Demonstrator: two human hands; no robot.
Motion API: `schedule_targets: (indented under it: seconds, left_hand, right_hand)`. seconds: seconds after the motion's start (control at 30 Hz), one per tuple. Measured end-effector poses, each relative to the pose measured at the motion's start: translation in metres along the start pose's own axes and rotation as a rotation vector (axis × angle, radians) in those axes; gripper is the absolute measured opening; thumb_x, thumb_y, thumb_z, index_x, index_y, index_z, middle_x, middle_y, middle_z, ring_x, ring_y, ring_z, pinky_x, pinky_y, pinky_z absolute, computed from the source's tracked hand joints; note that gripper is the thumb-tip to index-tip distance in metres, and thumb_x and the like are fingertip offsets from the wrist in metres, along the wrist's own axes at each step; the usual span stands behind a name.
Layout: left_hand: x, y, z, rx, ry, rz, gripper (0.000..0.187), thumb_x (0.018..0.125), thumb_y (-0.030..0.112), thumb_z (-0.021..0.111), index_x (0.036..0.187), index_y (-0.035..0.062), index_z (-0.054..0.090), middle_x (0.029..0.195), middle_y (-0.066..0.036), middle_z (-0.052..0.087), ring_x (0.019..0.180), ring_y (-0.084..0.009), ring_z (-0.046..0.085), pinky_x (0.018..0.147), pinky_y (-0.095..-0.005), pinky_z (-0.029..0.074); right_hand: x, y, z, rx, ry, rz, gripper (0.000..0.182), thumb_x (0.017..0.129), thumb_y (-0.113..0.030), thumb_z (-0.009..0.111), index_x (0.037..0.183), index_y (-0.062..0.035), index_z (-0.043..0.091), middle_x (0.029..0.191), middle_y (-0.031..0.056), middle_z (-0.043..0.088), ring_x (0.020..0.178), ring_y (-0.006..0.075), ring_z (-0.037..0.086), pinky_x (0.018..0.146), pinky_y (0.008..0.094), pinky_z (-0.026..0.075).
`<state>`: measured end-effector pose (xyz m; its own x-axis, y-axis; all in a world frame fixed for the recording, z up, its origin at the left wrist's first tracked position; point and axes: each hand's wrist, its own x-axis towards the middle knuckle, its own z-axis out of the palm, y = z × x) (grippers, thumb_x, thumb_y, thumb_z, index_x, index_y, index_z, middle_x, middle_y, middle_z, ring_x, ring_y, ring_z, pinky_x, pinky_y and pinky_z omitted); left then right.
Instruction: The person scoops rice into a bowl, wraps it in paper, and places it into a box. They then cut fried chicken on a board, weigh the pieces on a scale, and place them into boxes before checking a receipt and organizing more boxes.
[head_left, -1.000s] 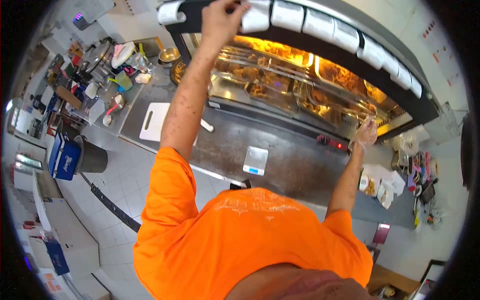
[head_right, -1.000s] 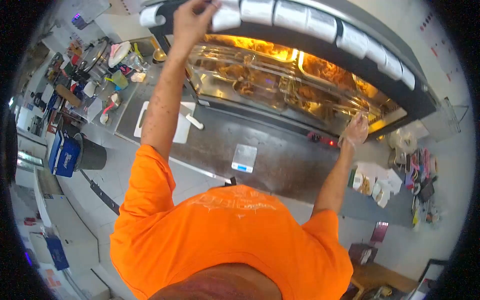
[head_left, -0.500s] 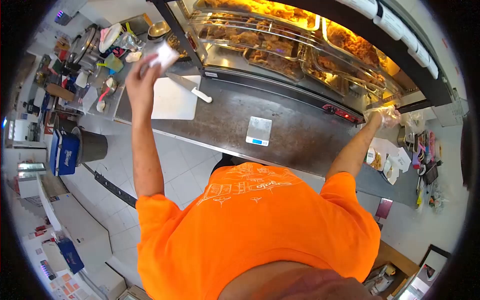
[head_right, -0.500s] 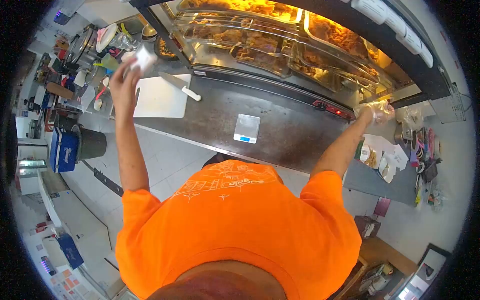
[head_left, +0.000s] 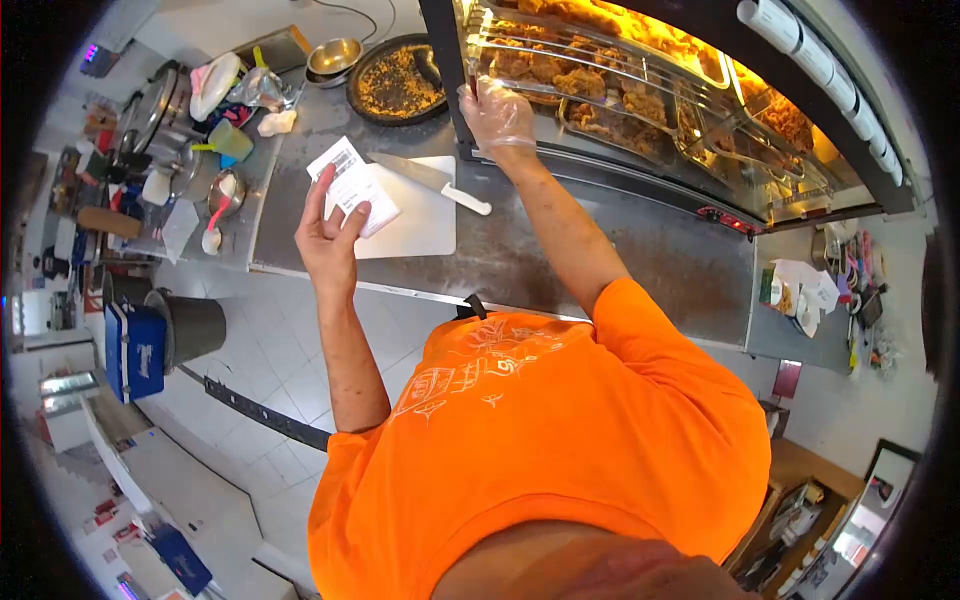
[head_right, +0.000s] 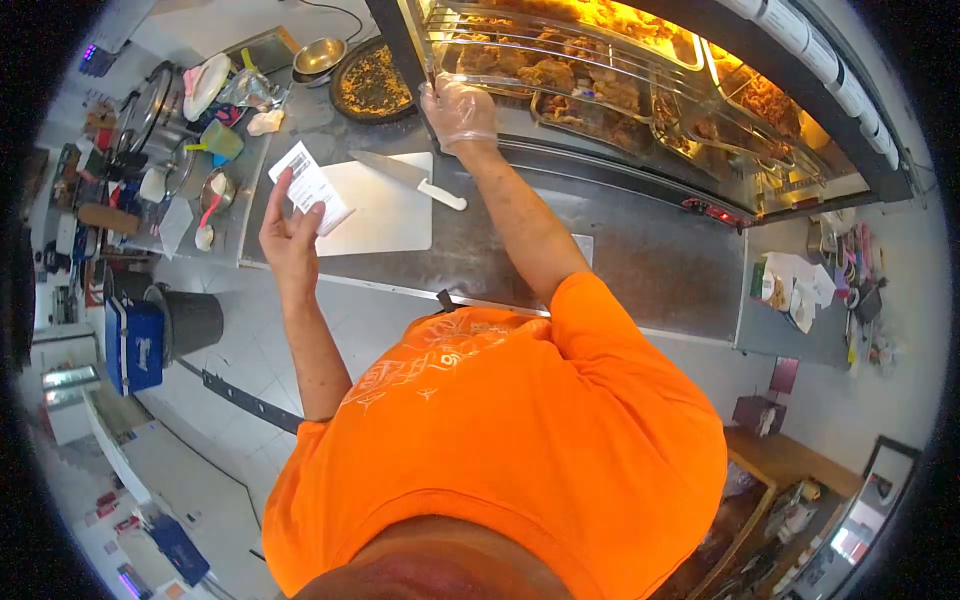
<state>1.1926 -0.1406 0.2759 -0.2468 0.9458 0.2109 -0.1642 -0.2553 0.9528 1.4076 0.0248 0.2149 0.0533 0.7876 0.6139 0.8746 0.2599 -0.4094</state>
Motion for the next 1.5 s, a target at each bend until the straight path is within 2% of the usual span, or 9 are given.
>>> schedule_targets:
  seconds: [0.2, 0.57, 0.7, 0.8, 0.93, 0.97, 1.13, 1.23, 1.5]
  left_hand:
    - [0.016, -0.011, -0.036, 0.033, -0.072, -0.13, 0.058, 0.076, -0.011, 0.064, 0.13, -0.0014, 0.047, 0.132, -0.013, 0.047, 0.115, -0.0236, 0.052, 0.093, -0.0335, 0.047]
    - [0.019, 0.002, -0.055, 0.118, -0.075, -0.094, 0.076, 0.07, -0.013, 0.066, 0.138, 0.006, 0.038, 0.136, -0.009, 0.04, 0.112, -0.0231, 0.054, 0.09, -0.0317, 0.05]
    - [0.009, 0.003, -0.082, 0.047, 0.099, -0.025, 0.077, 0.07, -0.013, 0.068, 0.138, 0.0056, 0.038, 0.136, -0.01, 0.04, 0.111, -0.0225, 0.054, 0.09, -0.0323, 0.051]
    - [-0.006, 0.017, -0.121, -0.002, 0.22, 0.03, 0.076, 0.071, -0.013, 0.067, 0.138, 0.0031, 0.036, 0.135, -0.011, 0.042, 0.112, -0.0229, 0.054, 0.089, -0.0328, 0.051]
    - [-0.027, 0.032, -0.211, -0.035, 0.416, 0.11, 0.075, 0.072, -0.014, 0.064, 0.139, 0.002, 0.035, 0.131, -0.012, 0.046, 0.112, -0.0228, 0.054, 0.091, -0.0336, 0.049]
    - [-0.035, 0.046, -0.235, 0.003, 0.498, 0.125, 0.075, 0.072, -0.015, 0.064, 0.139, 0.0022, 0.034, 0.131, -0.012, 0.047, 0.112, -0.0228, 0.054, 0.091, -0.0335, 0.048]
    - [-0.074, 0.097, -0.363, 0.115, 0.672, 0.177, 0.076, 0.072, -0.016, 0.062, 0.14, 0.0045, 0.034, 0.133, -0.012, 0.044, 0.115, -0.0225, 0.052, 0.093, -0.0325, 0.047]
    - [-0.094, 0.114, -0.441, 0.142, 0.744, 0.177, 0.077, 0.071, -0.015, 0.064, 0.14, 0.0037, 0.034, 0.133, -0.012, 0.043, 0.115, -0.0216, 0.051, 0.094, -0.0329, 0.046]
    - [-0.096, 0.059, -0.593, 0.214, 0.919, 0.051, 0.075, 0.072, -0.002, 0.073, 0.138, 0.008, 0.038, 0.131, -0.007, 0.044, 0.116, -0.0199, 0.048, 0.092, -0.035, 0.047]
  right_hand:
    - [-0.009, 0.023, -0.017, -0.32, 0.05, -0.1, 0.017, 0.083, -0.028, 0.061, 0.078, -0.011, 0.061, 0.053, 0.0086, 0.057, 0.045, 0.025, 0.057, 0.047, 0.0383, 0.046]
    - [-0.056, 0.126, -0.103, -0.288, 0.467, 0.406, 0.038, 0.088, -0.039, 0.054, 0.077, -0.003, 0.057, 0.068, 0.0156, 0.059, 0.06, 0.0298, 0.054, 0.059, 0.0404, 0.043]
    - [-0.074, 0.108, -0.062, -0.082, 0.238, 0.45, 0.04, 0.087, -0.038, 0.059, 0.077, 0.0005, 0.056, 0.069, 0.0147, 0.056, 0.064, 0.0214, 0.054, 0.063, 0.0361, 0.044]
    - [-0.106, 0.051, 0.018, 0.64, -0.183, 0.442, 0.024, 0.088, -0.025, 0.061, 0.081, -0.0015, 0.059, 0.073, 0.0089, 0.061, 0.069, 0.0161, 0.056, 0.064, 0.0333, 0.046]
    - [-0.134, -0.099, 0.064, 0.637, -0.937, 0.155, 0.016, 0.087, -0.02, 0.058, 0.09, -0.005, 0.064, 0.075, 0.0049, 0.063, 0.065, 0.0142, 0.057, 0.061, 0.0324, 0.047]
    - [-0.148, -0.107, 0.107, 0.487, -0.906, -0.215, 0.018, 0.087, -0.022, 0.059, 0.092, -0.0057, 0.063, 0.074, 0.0054, 0.063, 0.065, 0.0145, 0.058, 0.059, 0.0315, 0.047]
    - [-0.174, -0.249, 0.174, 0.785, -1.11, -0.144, 0.021, 0.091, -0.022, 0.052, 0.087, -0.003, 0.061, 0.07, 0.0035, 0.06, 0.058, 0.0096, 0.055, 0.054, 0.0281, 0.047]
    - [-0.196, -0.307, 0.245, 0.707, -0.886, -0.486, 0.021, 0.09, -0.021, 0.053, 0.086, -0.0031, 0.063, 0.068, 0.004, 0.059, 0.056, 0.0095, 0.054, 0.053, 0.0273, 0.046]
    - [-0.227, -0.474, 0.323, 0.63, -1.33, -0.418, 0.021, 0.088, -0.027, 0.058, 0.089, -0.0061, 0.064, 0.071, 0.0033, 0.061, 0.063, 0.0117, 0.056, 0.058, 0.031, 0.047]
